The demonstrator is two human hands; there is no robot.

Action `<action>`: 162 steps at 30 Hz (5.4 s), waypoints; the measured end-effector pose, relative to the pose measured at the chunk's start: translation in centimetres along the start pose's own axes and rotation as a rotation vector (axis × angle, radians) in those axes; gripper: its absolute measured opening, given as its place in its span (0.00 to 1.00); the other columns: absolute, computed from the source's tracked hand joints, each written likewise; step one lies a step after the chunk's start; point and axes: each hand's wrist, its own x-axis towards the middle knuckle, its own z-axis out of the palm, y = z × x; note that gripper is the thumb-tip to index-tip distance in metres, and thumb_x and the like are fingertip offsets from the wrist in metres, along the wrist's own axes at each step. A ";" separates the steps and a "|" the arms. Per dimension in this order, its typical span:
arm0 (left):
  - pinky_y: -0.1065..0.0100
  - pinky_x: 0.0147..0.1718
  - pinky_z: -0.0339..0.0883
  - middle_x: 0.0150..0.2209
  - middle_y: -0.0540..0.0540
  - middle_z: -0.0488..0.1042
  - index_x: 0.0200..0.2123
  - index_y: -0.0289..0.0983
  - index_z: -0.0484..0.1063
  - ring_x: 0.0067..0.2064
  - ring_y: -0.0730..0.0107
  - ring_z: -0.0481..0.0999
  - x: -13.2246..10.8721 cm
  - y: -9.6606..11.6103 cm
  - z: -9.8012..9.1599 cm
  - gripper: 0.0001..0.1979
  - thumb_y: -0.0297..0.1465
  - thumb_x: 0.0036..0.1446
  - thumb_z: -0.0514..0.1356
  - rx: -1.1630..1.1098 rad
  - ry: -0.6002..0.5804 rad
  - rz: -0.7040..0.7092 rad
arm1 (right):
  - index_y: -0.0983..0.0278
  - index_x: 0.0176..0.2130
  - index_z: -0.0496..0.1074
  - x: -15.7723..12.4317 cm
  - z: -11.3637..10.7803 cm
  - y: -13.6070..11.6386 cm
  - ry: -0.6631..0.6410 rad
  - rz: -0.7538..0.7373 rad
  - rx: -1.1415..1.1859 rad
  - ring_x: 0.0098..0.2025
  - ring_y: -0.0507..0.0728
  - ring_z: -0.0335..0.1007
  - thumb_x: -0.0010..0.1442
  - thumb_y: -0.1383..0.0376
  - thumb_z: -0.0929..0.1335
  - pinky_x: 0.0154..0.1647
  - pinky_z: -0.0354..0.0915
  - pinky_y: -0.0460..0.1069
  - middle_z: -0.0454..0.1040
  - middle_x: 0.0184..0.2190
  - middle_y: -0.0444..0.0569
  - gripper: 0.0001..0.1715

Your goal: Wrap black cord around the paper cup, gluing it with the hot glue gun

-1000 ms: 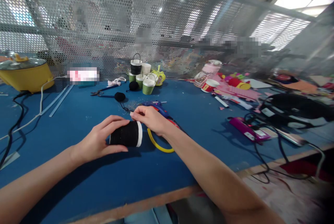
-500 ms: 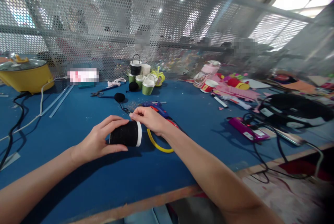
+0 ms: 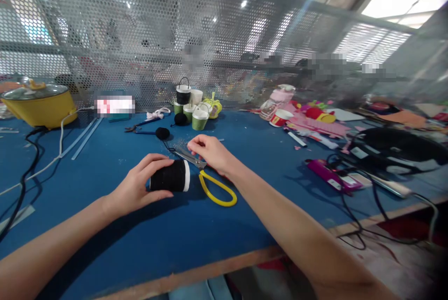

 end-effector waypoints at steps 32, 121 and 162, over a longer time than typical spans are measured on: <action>0.60 0.42 0.66 0.45 0.41 0.68 0.54 0.38 0.53 0.44 0.61 0.70 0.1 0.0 0.5 0.31 0.36 0.49 0.61 -0.164 -0.064 -0.199 | 0.67 0.35 0.71 -0.7 0.1 -1.8 -0.388 0.074 0.190 0.41 0.53 0.66 0.61 0.52 0.55 0.42 0.59 0.50 0.72 0.36 0.52 0.26; 0.66 0.33 0.64 0.38 0.46 0.71 0.45 0.37 0.61 0.35 0.65 0.71 0.6 -1.2 -0.6 0.22 0.41 0.49 0.59 -0.116 -0.144 -0.503 | 0.63 0.16 0.60 -5.5 -3.4 -0.7 -0.091 -0.208 -0.663 0.19 0.51 0.58 0.54 0.58 0.63 0.23 0.51 0.47 0.63 0.15 0.44 0.20; 0.60 0.47 0.62 0.48 0.40 0.64 0.47 0.38 0.58 0.49 0.60 0.65 0.1 -0.7 -0.5 0.20 0.35 0.51 0.59 -0.017 -0.177 -0.180 | 0.64 0.23 0.65 -4.8 -3.5 -0.9 -0.104 -0.131 -0.701 0.24 0.52 0.60 0.55 0.57 0.61 0.25 0.54 0.46 0.68 0.22 0.46 0.16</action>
